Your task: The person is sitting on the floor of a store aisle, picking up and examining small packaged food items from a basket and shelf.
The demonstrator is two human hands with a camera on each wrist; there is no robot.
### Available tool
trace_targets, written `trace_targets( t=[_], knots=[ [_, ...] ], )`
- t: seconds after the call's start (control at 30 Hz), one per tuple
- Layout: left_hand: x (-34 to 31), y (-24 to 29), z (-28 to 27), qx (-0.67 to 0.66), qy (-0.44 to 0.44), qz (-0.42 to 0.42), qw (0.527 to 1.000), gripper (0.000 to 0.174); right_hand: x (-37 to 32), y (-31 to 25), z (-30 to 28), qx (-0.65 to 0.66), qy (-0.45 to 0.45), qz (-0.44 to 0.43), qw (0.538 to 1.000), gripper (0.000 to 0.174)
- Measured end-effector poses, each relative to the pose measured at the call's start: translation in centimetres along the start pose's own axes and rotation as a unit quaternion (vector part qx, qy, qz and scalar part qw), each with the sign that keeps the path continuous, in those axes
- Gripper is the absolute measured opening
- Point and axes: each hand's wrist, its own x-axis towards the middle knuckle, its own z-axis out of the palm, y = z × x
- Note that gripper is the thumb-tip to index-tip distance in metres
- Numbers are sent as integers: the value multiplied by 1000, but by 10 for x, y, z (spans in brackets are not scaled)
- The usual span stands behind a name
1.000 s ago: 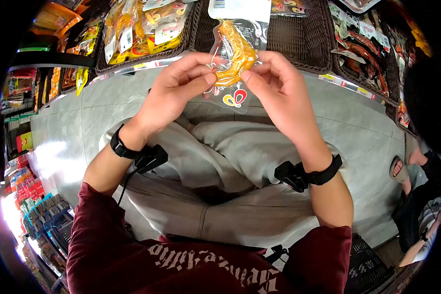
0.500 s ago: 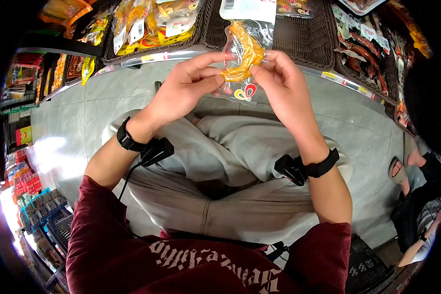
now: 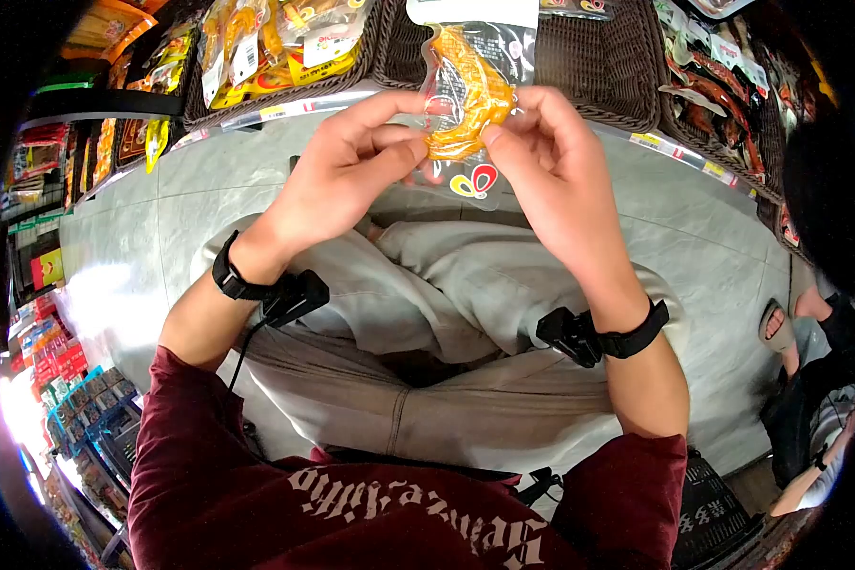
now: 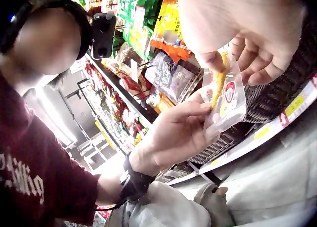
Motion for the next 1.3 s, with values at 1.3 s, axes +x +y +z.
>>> trace_targets(
  t=[1.3],
  knots=[
    [-3, 3, 10, 43, 15, 12, 999, 19, 2, -10, 9, 67, 35, -22, 997, 47]
  ],
)
